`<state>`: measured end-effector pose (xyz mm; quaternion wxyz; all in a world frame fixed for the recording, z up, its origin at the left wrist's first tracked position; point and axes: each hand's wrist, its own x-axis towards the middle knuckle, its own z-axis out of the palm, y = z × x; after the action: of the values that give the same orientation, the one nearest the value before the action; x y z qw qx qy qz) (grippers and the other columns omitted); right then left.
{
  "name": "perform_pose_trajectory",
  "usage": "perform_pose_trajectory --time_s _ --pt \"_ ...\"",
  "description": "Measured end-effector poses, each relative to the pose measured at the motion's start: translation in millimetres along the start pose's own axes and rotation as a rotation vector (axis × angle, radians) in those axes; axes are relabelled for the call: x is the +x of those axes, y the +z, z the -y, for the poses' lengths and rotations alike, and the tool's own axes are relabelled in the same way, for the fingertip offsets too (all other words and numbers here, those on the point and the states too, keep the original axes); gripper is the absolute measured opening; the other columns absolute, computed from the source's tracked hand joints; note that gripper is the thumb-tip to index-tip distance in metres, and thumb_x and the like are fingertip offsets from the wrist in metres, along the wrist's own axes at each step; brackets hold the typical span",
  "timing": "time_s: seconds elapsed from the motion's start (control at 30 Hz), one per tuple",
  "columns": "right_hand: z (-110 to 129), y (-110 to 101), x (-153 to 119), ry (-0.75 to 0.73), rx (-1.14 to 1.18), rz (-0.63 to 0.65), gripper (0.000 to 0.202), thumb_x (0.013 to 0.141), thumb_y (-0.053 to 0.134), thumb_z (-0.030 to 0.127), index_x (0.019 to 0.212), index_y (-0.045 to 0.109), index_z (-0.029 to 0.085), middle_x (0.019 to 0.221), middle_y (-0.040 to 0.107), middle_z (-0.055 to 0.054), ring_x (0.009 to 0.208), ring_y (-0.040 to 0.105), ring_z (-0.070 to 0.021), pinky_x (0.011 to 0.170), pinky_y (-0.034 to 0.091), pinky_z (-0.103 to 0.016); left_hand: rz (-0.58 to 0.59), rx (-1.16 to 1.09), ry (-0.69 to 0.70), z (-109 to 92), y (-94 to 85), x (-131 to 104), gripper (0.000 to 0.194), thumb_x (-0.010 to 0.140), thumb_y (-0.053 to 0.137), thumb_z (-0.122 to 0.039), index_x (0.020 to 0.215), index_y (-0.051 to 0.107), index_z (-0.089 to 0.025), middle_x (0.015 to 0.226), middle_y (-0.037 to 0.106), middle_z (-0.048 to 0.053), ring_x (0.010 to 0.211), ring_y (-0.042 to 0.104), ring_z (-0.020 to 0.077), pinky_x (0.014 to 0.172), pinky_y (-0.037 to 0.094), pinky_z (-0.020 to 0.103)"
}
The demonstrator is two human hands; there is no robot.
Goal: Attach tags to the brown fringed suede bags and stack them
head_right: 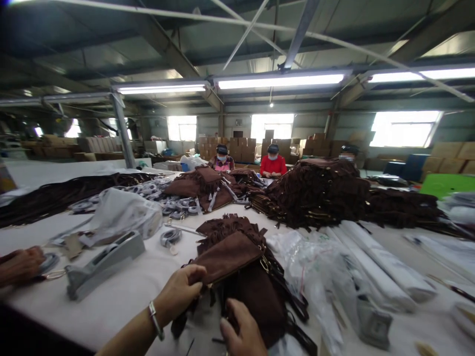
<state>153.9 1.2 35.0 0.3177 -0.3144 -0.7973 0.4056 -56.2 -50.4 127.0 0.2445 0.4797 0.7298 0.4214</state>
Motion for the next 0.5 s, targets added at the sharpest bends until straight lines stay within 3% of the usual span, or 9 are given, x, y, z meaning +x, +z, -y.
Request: perform_pose_trajectory --time_s 0.1,0.23,0.3,0.43,0.5 --pt "13 26 36 0.129 0.344 0.130 0.045 0.082 0.058 0.045 0.115 0.065 0.015 0.114 0.068 -0.010 0.109 0.060 -0.0277 0.094 0.047 -0.037 0.044 -0.098 -0.057 3 8.4 -20 0.034 0.065 0.050 -0.013 0.095 0.067 -0.015 0.092 0.073 0.005 0.084 0.068 0.0188 0.076 0.053 0.027" --pt "17 42 53 0.280 0.468 0.125 0.038 0.067 0.071 0.049 0.076 0.069 0.012 0.071 0.068 -0.005 0.070 0.061 -0.0202 0.063 0.045 -0.028 0.010 -0.026 -0.009 10 5.7 -42 0.027 0.068 0.055 -0.019 0.093 0.066 -0.017 0.094 0.071 0.006 0.091 0.066 0.0202 0.085 0.051 0.030" --pt "14 42 51 0.326 0.477 0.109 0.036 0.062 0.074 0.046 0.067 0.066 0.012 0.059 0.062 -0.002 0.057 0.053 -0.0146 0.055 0.039 -0.025 -0.070 0.096 0.030 16 4.4 -55 0.026 0.071 0.058 -0.025 0.095 0.066 -0.018 0.101 0.069 0.008 0.099 0.063 0.0226 0.091 0.049 0.033" --pt "17 31 45 0.387 0.602 0.084 0.036 0.060 0.073 0.047 0.065 0.061 0.013 0.055 0.059 0.000 0.051 0.048 -0.0114 0.050 0.036 -0.023 -0.271 0.368 0.082 27 7.5 -80 0.034 0.075 0.061 -0.038 0.103 0.063 -0.020 0.118 0.061 0.013 0.114 0.054 0.0294 0.100 0.042 0.042" --pt "23 25 43 0.407 0.662 0.069 0.038 0.062 0.073 0.049 0.066 0.059 0.014 0.055 0.062 -0.002 0.051 0.050 -0.0115 0.049 0.037 -0.022 -0.227 0.406 0.028 28 10.9 -88 0.026 0.079 0.057 -0.039 0.097 0.063 -0.022 0.106 0.066 0.011 0.101 0.060 0.0268 0.090 0.046 0.039"
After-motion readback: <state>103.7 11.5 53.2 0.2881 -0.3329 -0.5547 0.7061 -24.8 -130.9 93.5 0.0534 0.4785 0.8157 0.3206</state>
